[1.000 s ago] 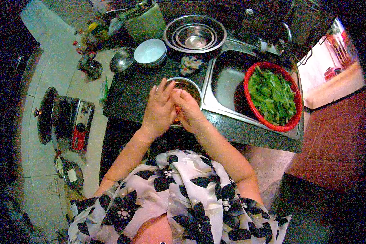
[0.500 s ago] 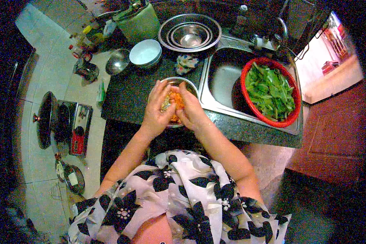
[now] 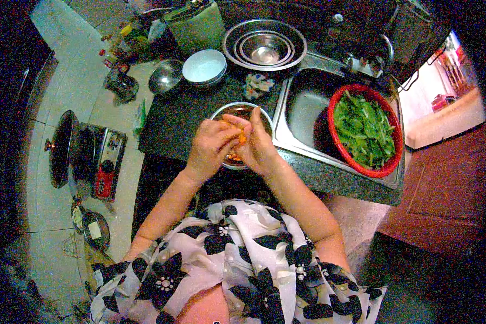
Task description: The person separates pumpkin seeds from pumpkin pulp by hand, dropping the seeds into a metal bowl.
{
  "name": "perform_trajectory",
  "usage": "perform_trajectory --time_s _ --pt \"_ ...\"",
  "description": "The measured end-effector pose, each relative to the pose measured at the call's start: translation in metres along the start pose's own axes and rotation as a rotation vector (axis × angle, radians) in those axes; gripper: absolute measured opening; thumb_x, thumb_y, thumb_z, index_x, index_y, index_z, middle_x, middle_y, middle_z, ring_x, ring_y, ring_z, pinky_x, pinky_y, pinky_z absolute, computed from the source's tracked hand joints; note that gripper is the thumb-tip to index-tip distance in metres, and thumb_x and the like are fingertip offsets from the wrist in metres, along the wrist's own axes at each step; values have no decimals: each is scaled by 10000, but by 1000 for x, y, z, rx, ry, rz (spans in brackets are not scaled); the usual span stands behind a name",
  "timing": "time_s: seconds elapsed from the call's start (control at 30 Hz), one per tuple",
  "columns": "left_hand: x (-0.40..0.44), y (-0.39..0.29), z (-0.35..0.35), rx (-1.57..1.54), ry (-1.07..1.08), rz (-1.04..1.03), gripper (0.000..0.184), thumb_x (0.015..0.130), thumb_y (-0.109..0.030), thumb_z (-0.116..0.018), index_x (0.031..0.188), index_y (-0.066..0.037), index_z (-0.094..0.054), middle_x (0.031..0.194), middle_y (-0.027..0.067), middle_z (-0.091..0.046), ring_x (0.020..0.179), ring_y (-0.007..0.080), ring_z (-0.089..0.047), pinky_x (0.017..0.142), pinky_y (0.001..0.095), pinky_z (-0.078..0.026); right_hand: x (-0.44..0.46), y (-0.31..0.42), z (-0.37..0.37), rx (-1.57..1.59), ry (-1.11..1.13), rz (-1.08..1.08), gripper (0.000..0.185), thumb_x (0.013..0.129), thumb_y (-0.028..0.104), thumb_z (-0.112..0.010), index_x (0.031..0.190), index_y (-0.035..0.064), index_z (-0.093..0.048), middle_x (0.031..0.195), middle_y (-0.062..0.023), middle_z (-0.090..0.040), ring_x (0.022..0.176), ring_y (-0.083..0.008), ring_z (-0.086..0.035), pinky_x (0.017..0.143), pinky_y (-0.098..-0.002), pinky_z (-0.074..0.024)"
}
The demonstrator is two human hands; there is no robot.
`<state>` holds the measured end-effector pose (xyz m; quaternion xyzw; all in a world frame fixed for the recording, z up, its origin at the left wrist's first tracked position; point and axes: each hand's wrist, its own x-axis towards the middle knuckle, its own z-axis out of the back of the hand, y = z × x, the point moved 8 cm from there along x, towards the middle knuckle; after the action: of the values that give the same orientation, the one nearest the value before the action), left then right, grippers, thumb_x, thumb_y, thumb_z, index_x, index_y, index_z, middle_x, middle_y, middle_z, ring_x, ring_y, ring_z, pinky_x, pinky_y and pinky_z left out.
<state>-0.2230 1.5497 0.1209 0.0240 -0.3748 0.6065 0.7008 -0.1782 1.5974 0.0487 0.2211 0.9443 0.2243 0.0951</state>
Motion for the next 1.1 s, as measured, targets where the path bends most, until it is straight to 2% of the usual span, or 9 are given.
perform_trajectory --time_s 0.27,0.37,0.47,0.57,0.73,0.87,0.97,1.03,1.1 --pt "2 -6 -11 9 83 -27 125 700 -74 -611 818 -35 -603 791 87 -566 780 277 -526 725 364 -439 -5 -7 5 -16 -50 -20 791 811 641 -282 1244 -19 -337 1160 -168 -472 1065 -268 -483 881 -394 -423" --pt "1 3 -7 -128 39 76 128 712 -42 -612 839 -26 -617 809 96 -594 772 260 -551 709 342 -457 -5 -8 17 96 -51 -7 766 820 629 -283 1202 -25 -394 1136 -168 -491 1058 -264 -486 902 -397 -404" --pt "2 18 1 -429 -77 308 133 730 -22 -608 861 -29 -634 846 97 -616 767 230 -576 694 306 -470 -7 -8 17 276 23 -4 756 822 622 -286 1151 -40 -443 1114 -172 -508 1050 -260 -489 919 -399 -389" --pt "0 36 4 -446 -84 432 137 765 -71 -616 891 -26 -643 879 89 -617 830 172 -580 719 264 -458 -15 -2 17 394 33 6 758 823 601 -318 1149 -76 -421 1134 -198 -488 1078 -292 -462 948 -397 -366" --pt "-2 39 0 96 -74 193 129 705 -98 -640 831 -73 -653 865 95 -580 844 249 -534 776 344 -428 -25 13 24 523 -13 120 762 830 559 -370 1199 -108 -344 1180 -242 -436 1118 -340 -420 998 -410 -319" --pt "-16 65 -28 -48 39 372 126 717 -46 -600 836 -60 -641 878 89 -581 871 264 -517 767 361 -428 -30 21 30 531 -33 196 755 826 550 -393 1190 -110 -349 1162 -234 -450 1100 -335 -438 990 -410 -336" --pt "-24 75 -43 -92 102 372 170 709 -23 -580 862 -63 -640 893 99 -586 889 267 -527 786 356 -428 -43 35 33 486 -31 235 710 831 542 -398 1160 -87 -403 1115 -206 -497 1062 -308 -471 953 -390 -374" --pt "-25 74 -43 -77 112 366 259 671 38 -515 878 -64 -631 923 98 -589 928 268 -529 826 341 -423 -64 59 34 431 -40 291 683 831 556 -386 1123 -56 -466 1073 -177 -540 1033 -284 -496 926 -373 -390" --pt "-25 70 -39 -144 93 378 274 672 42 -509 901 -59 -620 969 97 -580 944 260 -529 834 336 -421 -105 84 41 292 -42 369 544 886 448 -373 1113 -31 -494 1059 -151 -558 990 -255 -522 879 -353 -414"
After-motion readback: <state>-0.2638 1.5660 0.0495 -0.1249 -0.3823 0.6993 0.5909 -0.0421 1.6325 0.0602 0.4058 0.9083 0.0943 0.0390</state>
